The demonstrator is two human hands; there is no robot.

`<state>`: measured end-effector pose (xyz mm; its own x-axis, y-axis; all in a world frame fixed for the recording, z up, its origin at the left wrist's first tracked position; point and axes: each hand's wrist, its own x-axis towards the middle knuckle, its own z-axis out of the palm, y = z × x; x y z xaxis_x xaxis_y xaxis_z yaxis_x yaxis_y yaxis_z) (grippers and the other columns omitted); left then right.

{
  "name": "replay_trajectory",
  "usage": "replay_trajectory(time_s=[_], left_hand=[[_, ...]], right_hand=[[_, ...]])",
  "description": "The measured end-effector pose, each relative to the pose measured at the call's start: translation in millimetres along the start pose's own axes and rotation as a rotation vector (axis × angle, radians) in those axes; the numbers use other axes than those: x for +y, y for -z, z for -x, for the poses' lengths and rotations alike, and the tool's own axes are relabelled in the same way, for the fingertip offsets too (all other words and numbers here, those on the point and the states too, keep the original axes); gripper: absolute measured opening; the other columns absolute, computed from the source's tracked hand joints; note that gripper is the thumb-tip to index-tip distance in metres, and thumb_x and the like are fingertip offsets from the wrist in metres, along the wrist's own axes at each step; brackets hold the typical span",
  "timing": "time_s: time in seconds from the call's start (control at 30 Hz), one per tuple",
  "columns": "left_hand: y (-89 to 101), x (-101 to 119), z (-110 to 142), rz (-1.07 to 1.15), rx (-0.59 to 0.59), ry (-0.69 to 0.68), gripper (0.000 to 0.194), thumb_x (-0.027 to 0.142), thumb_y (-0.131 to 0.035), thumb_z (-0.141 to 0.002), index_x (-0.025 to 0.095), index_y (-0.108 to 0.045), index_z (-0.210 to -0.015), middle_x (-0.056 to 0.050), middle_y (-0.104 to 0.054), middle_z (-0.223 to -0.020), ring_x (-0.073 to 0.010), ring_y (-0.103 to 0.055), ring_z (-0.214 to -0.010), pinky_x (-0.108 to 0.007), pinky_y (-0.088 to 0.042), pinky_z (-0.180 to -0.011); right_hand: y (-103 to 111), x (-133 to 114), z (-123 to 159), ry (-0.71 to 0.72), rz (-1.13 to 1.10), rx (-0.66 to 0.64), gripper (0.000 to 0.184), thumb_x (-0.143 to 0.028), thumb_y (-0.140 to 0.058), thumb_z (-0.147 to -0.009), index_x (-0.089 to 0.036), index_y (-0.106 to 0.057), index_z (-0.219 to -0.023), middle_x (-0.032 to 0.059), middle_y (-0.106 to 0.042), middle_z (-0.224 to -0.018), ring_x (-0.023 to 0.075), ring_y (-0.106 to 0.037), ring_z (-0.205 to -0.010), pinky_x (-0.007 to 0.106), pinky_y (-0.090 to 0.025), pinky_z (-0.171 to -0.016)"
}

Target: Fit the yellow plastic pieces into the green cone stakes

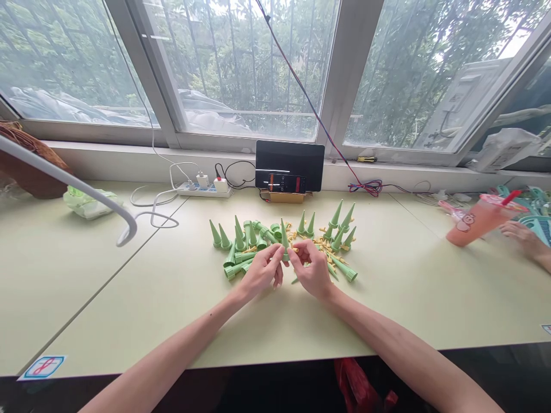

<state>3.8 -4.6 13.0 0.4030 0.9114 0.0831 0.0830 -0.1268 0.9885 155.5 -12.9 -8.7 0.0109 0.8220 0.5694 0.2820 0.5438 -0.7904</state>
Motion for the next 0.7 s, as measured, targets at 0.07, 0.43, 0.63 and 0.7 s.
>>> replay_trajectory(time_s=[0.07, 0.43, 0.63, 0.7], left_hand=[[-0.6, 4, 1, -0.012, 0.028, -0.017, 0.038, 0.053, -0.047, -0.095, 0.018, -0.048, -0.079, 0.006, -0.054, -0.049, -0.0087, -0.049, -0.035, -0.021, -0.038, -0.042], [0.1, 1, -1, -0.051, 0.101, -0.045, 0.037, 0.053, -0.051, -0.093, 0.016, -0.054, -0.084, 0.003, -0.060, -0.062, -0.0070, -0.050, -0.036, -0.021, -0.038, -0.038], [1.1, -3, -2, -0.085, 0.101, -0.042, 0.040, 0.054, -0.048, -0.093, 0.017, -0.052, -0.081, 0.002, -0.060, -0.063, -0.0073, -0.051, -0.037, -0.020, -0.039, -0.038], [1.4, -5, -2, -0.113, 0.104, -0.043, 0.040, 0.054, -0.048, -0.094, 0.017, -0.052, -0.081, 0.002, -0.060, -0.064, -0.0079, -0.052, -0.038, -0.021, -0.040, -0.039]], right_hand=[[1, 1, -1, -0.033, -0.009, 0.019, 0.014, -0.033, -0.056, -0.093, -0.020, -0.053, -0.090, -0.0045, -0.053, -0.062, 0.0100, -0.050, -0.049, 0.022, -0.043, -0.048], [0, 8, -3, -0.218, -0.162, -0.039, 0.027, -0.044, -0.047, -0.098, -0.021, -0.051, -0.084, -0.0044, -0.051, -0.057, 0.0111, -0.045, -0.045, 0.024, -0.038, -0.044], [0, 9, -5, -0.228, -0.180, -0.063, 0.028, -0.044, -0.048, -0.097, -0.021, -0.051, -0.083, -0.0051, -0.050, -0.054, 0.0107, -0.045, -0.044, 0.024, -0.038, -0.043], [0, 9, -5, -0.233, -0.178, -0.070, 0.028, -0.045, -0.048, -0.097, -0.021, -0.051, -0.083, -0.0050, -0.050, -0.055, 0.0108, -0.045, -0.044, 0.024, -0.038, -0.043]])
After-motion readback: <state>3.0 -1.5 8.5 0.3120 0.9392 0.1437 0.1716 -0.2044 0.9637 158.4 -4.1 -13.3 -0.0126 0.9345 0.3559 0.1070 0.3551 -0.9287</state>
